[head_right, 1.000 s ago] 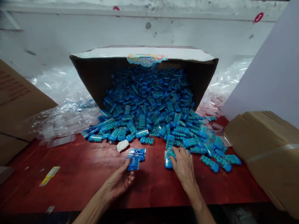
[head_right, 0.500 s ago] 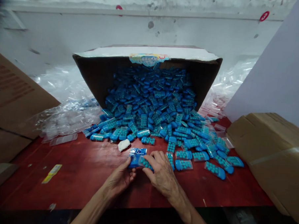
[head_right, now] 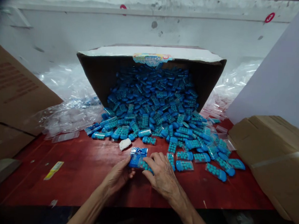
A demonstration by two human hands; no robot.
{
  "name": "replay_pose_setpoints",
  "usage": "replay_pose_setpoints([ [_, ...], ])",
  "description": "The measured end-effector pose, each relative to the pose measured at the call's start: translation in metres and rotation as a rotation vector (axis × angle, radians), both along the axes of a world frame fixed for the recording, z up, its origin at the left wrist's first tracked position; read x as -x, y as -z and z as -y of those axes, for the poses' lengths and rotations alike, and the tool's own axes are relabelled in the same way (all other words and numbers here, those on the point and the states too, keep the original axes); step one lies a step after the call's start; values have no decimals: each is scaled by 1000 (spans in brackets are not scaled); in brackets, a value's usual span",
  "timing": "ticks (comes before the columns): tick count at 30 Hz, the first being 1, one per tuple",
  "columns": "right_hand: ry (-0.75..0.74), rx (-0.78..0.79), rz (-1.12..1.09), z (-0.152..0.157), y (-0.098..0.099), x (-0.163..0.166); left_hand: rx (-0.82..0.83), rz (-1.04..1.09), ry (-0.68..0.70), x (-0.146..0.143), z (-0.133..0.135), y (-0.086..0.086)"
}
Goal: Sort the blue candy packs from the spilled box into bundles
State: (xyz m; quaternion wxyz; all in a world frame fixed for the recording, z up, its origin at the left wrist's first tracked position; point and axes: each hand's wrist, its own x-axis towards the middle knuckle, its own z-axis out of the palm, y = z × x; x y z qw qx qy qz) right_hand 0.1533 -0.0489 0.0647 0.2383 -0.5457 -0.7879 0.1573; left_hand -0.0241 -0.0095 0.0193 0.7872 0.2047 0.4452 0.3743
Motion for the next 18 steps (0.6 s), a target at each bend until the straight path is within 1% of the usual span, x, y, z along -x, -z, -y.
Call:
replay_pose_setpoints([
  [3,1,1,-1,1,0,1,15,-11,-11,0,0,1],
  [7,1,11,-1,2,-3,3,-6,-20,-15,-1,2,1],
  [12,-11,9,21,2,-2,2,-121,-101,44,-2,1,2],
  [15,-11,19,-63,0,3,1,-159,-191,30,-3,-2,4],
  [18,-13,-2,-157,-1,10,1,-144,-171,49,-3,-5,3],
])
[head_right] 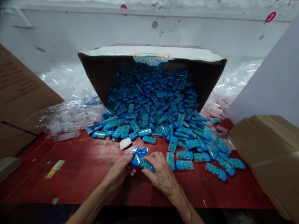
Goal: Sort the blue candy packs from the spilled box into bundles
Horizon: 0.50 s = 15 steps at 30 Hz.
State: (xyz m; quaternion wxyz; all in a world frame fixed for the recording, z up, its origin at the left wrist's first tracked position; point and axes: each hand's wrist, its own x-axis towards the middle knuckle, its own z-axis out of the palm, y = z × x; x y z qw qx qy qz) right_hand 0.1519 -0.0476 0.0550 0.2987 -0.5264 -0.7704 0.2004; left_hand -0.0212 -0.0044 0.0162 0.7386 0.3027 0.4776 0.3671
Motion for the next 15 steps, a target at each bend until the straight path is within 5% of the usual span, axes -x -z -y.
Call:
replay_pose_setpoints([
  [9,39,-120,8,3,14,2,-23,-62,-6,-1,0,-6],
  [15,120,-146,9,3,20,17,72,181,18,-9,12,-11],
])
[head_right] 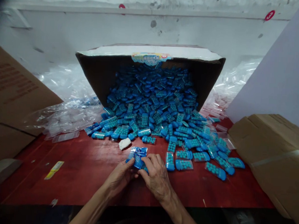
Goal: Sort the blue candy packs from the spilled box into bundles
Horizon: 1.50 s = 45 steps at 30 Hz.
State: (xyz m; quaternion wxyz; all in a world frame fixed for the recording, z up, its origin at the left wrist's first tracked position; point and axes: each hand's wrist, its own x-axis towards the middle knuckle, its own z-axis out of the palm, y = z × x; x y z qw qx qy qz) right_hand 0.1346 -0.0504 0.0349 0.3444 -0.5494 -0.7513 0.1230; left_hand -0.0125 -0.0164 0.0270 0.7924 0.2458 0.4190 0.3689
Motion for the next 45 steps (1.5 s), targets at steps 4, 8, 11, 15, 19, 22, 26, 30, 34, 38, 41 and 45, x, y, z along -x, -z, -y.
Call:
replay_pose_setpoints([
  [4,58,-23,9,-2,8,11,59,36,-50,-4,4,1],
  [8,53,12,-60,-2,4,15,72,9,-50,-5,3,-3],
  [11,-75,151,-293,-2,-6,12,140,46,-103,-5,-1,-7],
  [15,-230,451,-751,-6,-8,2,142,153,-35,2,-7,-10],
  [19,-216,551,-1040,-11,9,0,109,166,16,8,-6,-7],
  [22,-265,599,-1151,-14,17,2,73,194,71,10,-4,-7],
  [26,-349,681,-1207,-15,16,0,41,225,141,11,-2,-9],
  [30,-414,708,-1219,-16,13,-4,20,265,206,12,-2,-11],
  [34,-439,706,-1220,-16,15,-6,14,275,246,12,-3,-12],
  [38,-376,619,-1086,-13,13,-4,13,269,210,11,-2,-11],
  [41,-229,469,-913,-9,12,2,21,244,126,7,1,-10],
  [45,-18,296,-776,-3,18,15,5,228,44,0,6,-8],
])
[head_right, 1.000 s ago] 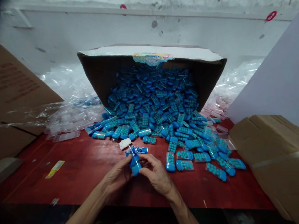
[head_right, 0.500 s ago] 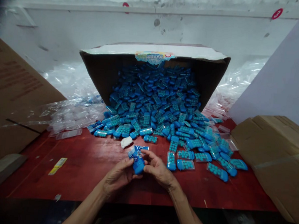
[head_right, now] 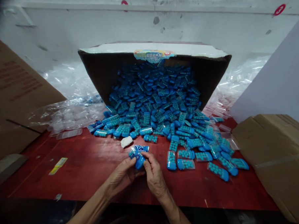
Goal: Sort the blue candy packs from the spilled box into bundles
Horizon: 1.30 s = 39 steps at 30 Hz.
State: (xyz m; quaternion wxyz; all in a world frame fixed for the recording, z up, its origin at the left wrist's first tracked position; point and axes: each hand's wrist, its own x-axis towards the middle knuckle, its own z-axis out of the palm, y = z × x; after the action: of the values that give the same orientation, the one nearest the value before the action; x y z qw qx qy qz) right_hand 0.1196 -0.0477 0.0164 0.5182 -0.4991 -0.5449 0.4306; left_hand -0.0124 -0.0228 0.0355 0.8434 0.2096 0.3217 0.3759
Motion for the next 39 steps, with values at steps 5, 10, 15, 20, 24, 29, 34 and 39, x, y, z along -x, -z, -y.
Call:
replay_pose_setpoints([
  [5,133,25,28,3,7,11,49,-43,-51,-10,3,0],
  [10,-25,-3,115,-7,-5,-1,96,-15,-117,16,-2,-7],
  [15,24,-101,552,-36,-2,-11,79,13,-578,92,1,-14],
  [20,69,-128,909,-57,16,3,193,-40,-855,140,9,-4],
  [24,112,-140,968,-60,24,12,222,-108,-722,125,5,5],
  [29,117,-168,1005,-55,17,6,107,-396,-309,62,-1,16],
  [34,98,-219,949,-45,-6,-1,-109,-576,-288,11,-19,22],
  [39,97,-121,484,-46,-10,-3,-170,-549,-256,-3,-33,21],
])
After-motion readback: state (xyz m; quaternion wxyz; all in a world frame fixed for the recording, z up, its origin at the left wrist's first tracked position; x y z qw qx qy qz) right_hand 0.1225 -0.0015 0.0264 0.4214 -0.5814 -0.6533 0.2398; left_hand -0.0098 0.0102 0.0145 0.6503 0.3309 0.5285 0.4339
